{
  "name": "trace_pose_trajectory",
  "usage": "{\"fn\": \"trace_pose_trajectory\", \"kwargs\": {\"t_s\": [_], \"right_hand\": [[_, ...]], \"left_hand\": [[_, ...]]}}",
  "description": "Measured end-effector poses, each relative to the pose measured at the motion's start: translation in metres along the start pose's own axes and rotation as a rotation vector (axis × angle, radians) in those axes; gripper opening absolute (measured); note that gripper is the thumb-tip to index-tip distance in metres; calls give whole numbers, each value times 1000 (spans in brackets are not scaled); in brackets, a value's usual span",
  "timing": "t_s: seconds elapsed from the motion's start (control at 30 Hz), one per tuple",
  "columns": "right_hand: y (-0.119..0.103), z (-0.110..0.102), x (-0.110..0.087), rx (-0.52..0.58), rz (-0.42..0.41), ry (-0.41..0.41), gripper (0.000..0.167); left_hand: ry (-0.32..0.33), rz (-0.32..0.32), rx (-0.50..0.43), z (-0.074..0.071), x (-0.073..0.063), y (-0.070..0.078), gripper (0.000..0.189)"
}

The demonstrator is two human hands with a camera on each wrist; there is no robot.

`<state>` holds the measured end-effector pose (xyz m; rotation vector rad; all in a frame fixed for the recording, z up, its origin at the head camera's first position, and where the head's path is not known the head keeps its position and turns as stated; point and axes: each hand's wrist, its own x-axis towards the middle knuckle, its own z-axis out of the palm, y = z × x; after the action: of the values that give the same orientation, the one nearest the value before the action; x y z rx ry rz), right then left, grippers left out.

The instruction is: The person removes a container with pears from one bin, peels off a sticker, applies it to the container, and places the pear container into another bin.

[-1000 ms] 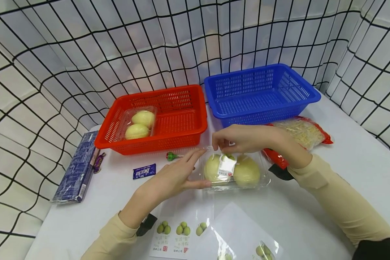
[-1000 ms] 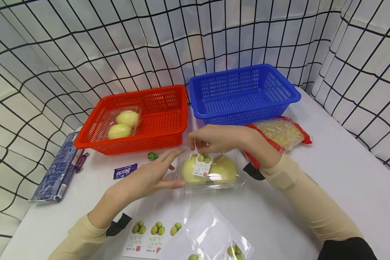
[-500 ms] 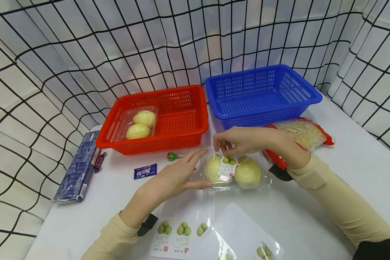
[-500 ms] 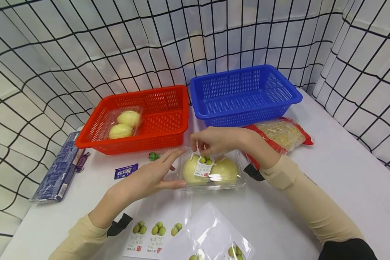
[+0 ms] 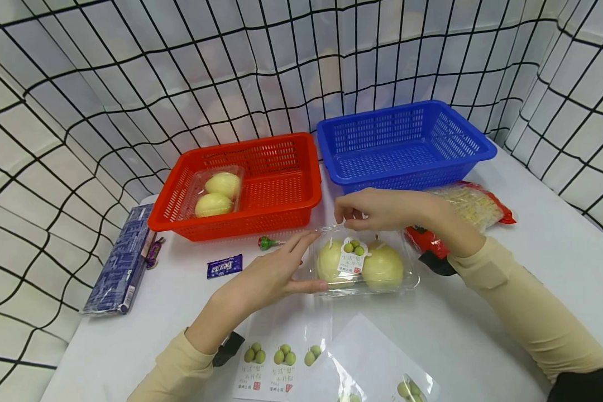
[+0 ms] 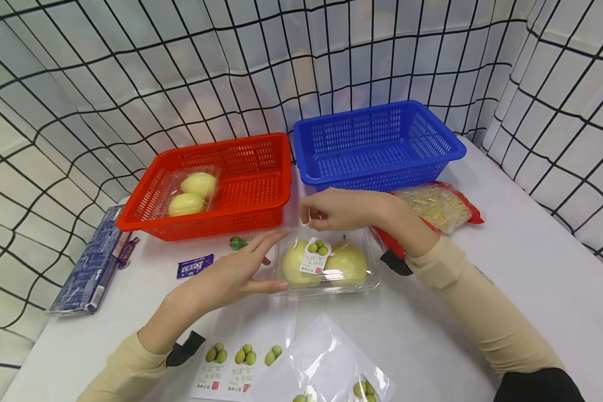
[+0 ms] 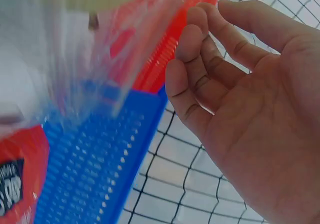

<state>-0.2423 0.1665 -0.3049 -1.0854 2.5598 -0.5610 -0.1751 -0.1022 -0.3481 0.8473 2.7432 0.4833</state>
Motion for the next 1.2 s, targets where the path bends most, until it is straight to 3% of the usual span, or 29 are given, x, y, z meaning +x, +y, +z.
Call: {"fn": "trace_pose_trajectory", "kwargs": {"t_s": [0.13,0.3,0.4,0.6,0.9,1.03,1.2], "right_hand": [[0,-5,-9,-10,46,23,34],[-24,4,-19,-88,167,-131,102],[-40,16,-16,-170,188,-211,125],[-50,22,-15,-215,232,-232,130],[-44,21,-13,-255,156,-199,126],[-41,20,-13,-240,126,-155,123],[-40,11,-21,-213,96,-34,120]], "left_hand": [[1,6,6,0,0,0,101],[-4,14,22,0,0,-1,100],[-10,10,33,-1,-1,-3,101],[-9,20,51,-1,-1,-5,101],[3,34,46,-4,-4,-7,102],[-1,-7,19,-8,-7,-11,104],[-56,-98,-48,-15,-11,-14,108]]}}
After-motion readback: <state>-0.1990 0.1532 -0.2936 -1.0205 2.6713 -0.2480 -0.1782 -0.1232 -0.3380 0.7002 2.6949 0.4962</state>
